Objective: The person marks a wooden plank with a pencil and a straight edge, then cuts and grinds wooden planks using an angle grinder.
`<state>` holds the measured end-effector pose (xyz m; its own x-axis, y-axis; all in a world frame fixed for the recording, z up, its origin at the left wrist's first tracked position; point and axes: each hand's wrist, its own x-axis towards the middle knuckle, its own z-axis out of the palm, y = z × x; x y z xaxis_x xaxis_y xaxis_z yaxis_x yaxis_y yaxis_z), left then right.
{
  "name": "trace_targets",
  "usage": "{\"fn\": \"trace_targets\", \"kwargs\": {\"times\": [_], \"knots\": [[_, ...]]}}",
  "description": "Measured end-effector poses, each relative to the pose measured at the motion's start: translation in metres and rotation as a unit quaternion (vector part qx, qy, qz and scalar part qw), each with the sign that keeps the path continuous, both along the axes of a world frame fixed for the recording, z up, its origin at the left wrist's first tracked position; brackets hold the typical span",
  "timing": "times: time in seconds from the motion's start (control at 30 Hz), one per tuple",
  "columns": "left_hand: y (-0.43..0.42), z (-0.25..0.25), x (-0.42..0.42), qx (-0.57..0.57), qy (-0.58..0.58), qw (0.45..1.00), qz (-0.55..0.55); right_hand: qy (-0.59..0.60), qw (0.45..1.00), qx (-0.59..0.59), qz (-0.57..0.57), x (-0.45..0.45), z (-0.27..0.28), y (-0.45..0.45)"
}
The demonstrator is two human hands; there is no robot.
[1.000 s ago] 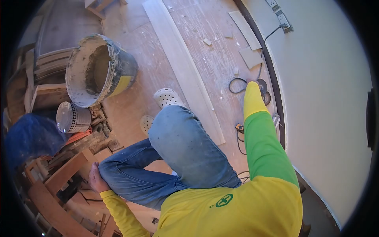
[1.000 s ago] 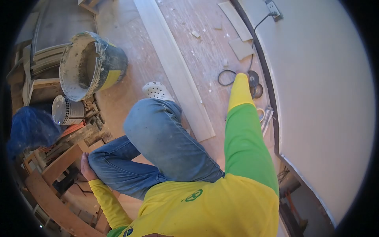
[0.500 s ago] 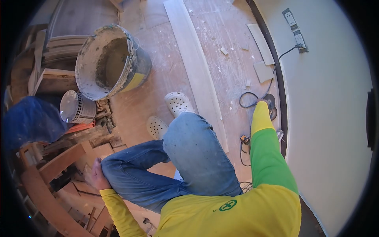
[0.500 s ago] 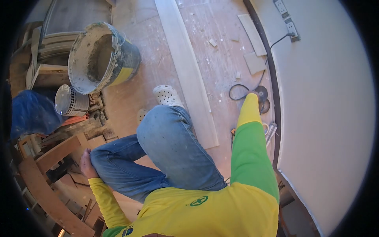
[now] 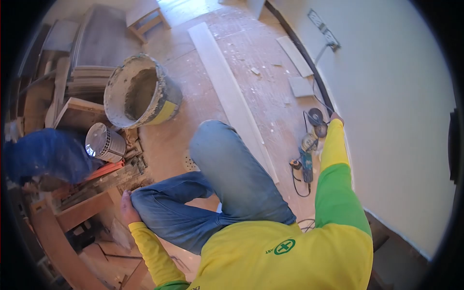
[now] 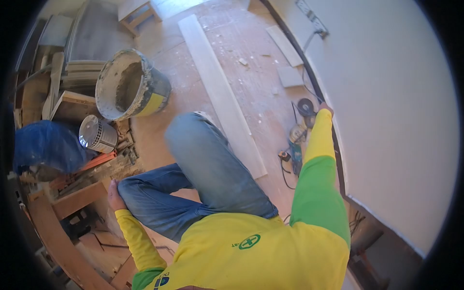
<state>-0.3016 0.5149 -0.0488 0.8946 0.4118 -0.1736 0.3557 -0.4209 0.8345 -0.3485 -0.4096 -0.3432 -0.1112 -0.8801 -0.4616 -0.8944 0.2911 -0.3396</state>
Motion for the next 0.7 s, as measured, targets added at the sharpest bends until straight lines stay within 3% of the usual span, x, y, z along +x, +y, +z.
{"fn": "trace_targets", "kwargs": {"times": [0.03, 0.07, 0.17, 0.2, 0.23, 0.27, 0.3, 0.4, 0.47, 0.53, 0.57, 0.6, 0.67, 0.7], "knots": [[0.006, -0.002, 0.000, 0.033, 0.008, 0.999, -0.010, 0.130, 0.978, -0.012, 0.165, -0.016, 0.013, -0.018], [0.012, -0.007, 0.001, 0.066, 0.015, 0.998, -0.020, 0.252, 0.917, -0.032, 0.309, -0.028, 0.033, -0.027], [0.028, -0.020, 0.002, -0.022, 0.015, 0.999, 0.022, 0.328, 0.828, -0.100, 0.444, -0.054, 0.084, -0.035], [0.029, -0.018, -0.002, -0.020, 0.026, 0.999, 0.012, 0.226, 0.900, -0.076, 0.366, -0.061, 0.091, -0.038], [0.020, -0.010, 0.000, 0.058, 0.019, 0.998, -0.006, -0.101, 0.990, -0.026, 0.096, -0.062, 0.094, -0.036], [0.013, -0.004, -0.002, 0.136, 0.011, 0.990, -0.024, -0.334, 0.937, -0.034, -0.100, -0.066, 0.102, -0.020], [0.012, -0.004, -0.002, 0.138, 0.020, 0.990, -0.032, -0.437, 0.883, -0.048, -0.167, -0.071, 0.111, -0.006], [0.023, -0.010, 0.000, 0.059, 0.042, 0.997, 0.008, -0.346, 0.930, -0.087, -0.085, -0.097, 0.132, 0.035], [0.033, -0.022, 0.000, 0.009, 0.002, 1.000, 0.017, -0.312, 0.949, -0.041, -0.027, -0.131, 0.096, 0.045], [0.028, -0.017, -0.001, 0.017, 0.001, 1.000, 0.011, -0.191, 0.977, -0.025, 0.097, -0.186, -0.019, 0.022], [0.025, -0.014, -0.002, 0.026, 0.001, 1.000, 0.005, -0.082, 0.966, -0.112, 0.218, -0.218, -0.096, 0.019], [0.030, -0.016, -0.002, 0.027, 0.000, 1.000, 0.004, 0.033, 0.939, -0.187, 0.288, -0.223, -0.076, 0.074], [0.039, -0.020, 0.000, 0.017, 0.010, 1.000, -0.013, 0.053, 0.968, -0.019, 0.246, -0.225, -0.005, 0.158], [0.035, -0.017, 0.001, 0.020, 0.008, 1.000, -0.016, 0.027, 0.965, -0.050, 0.257, -0.229, -0.004, 0.182]]}}
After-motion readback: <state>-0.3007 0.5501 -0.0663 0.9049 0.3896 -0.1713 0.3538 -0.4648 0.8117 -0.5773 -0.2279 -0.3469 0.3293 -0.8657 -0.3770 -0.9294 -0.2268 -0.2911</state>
